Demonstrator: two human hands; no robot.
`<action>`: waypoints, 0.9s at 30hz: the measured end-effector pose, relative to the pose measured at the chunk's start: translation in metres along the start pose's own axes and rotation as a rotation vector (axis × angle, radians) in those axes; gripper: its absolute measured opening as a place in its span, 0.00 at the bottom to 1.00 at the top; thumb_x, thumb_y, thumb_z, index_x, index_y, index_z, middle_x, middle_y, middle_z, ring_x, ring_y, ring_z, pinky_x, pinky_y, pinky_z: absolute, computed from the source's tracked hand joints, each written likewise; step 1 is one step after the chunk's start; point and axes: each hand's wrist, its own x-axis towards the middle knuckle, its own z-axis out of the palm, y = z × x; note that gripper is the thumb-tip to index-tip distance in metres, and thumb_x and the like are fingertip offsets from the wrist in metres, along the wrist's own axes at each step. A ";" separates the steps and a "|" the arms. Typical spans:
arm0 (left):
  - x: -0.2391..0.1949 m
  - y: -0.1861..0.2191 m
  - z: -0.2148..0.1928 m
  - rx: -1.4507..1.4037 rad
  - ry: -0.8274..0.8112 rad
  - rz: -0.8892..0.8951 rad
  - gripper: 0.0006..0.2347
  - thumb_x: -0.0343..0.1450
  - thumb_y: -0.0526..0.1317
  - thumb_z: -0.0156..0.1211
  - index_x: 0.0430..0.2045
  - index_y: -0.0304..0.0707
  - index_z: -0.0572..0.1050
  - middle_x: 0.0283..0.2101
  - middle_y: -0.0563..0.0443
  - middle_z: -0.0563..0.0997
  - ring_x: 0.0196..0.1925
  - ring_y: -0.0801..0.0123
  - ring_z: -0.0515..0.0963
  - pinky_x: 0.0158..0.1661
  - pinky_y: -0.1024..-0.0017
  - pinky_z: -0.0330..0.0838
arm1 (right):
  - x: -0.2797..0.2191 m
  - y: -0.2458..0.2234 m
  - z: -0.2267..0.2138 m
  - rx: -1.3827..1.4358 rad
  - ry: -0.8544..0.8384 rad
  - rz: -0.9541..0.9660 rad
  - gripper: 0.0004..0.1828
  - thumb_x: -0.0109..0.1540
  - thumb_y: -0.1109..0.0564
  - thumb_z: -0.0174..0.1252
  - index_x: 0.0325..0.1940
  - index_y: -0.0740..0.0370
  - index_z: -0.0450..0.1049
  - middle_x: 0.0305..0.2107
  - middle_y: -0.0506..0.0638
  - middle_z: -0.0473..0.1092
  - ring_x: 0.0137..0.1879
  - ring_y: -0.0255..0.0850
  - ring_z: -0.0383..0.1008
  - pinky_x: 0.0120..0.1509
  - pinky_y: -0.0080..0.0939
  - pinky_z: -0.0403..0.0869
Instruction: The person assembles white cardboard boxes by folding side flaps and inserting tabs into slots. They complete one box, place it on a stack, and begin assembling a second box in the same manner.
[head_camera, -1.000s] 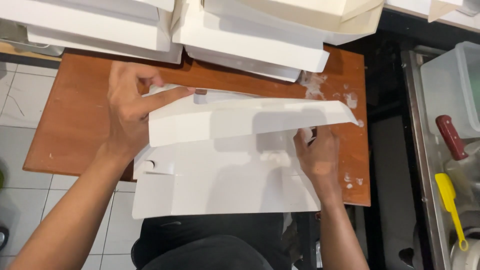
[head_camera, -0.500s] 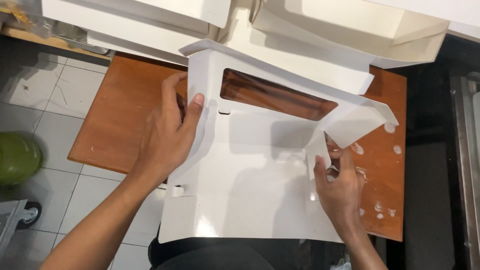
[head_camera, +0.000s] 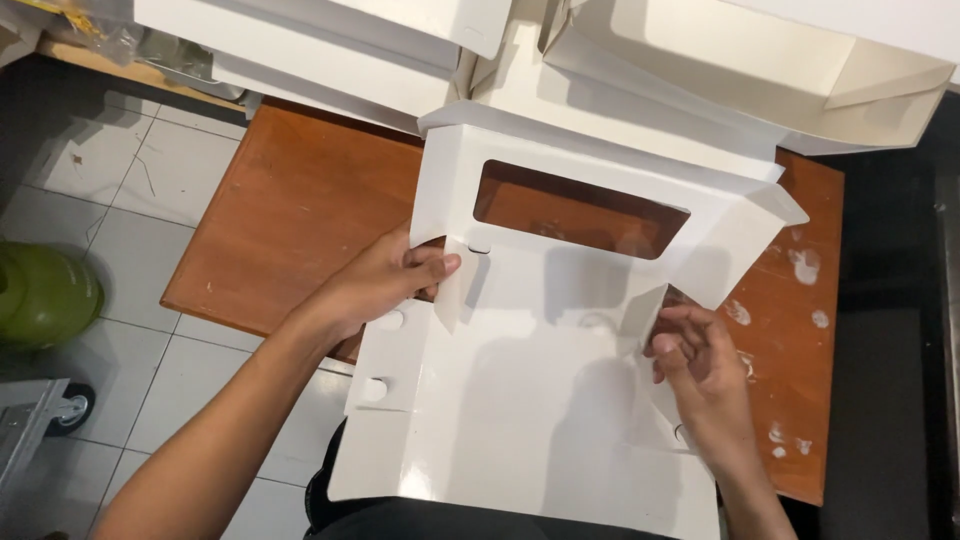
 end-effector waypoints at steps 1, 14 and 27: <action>-0.002 0.002 0.002 0.043 0.014 0.000 0.10 0.62 0.39 0.50 0.34 0.38 0.67 0.25 0.56 0.72 0.25 0.75 0.68 0.32 0.79 0.65 | -0.003 -0.006 0.001 0.018 -0.022 -0.026 0.13 0.56 0.56 0.46 0.43 0.63 0.60 0.29 0.50 0.61 0.28 0.37 0.63 0.33 0.32 0.63; -0.008 -0.003 -0.008 0.020 -0.053 0.173 0.05 0.60 0.36 0.58 0.16 0.35 0.69 0.23 0.61 0.71 0.30 0.81 0.70 0.34 0.81 0.69 | -0.003 -0.019 -0.012 0.265 0.070 0.263 0.21 0.53 0.66 0.46 0.51 0.67 0.62 0.42 0.53 0.66 0.30 0.32 0.61 0.30 0.25 0.60; -0.009 -0.002 -0.011 -0.121 -0.046 0.071 0.09 0.57 0.31 0.56 0.29 0.28 0.72 0.30 0.47 0.77 0.34 0.68 0.77 0.35 0.76 0.73 | -0.005 -0.047 -0.040 -0.336 -0.199 0.323 0.27 0.52 0.58 0.42 0.56 0.53 0.58 0.57 0.41 0.55 0.64 0.33 0.51 0.64 0.41 0.54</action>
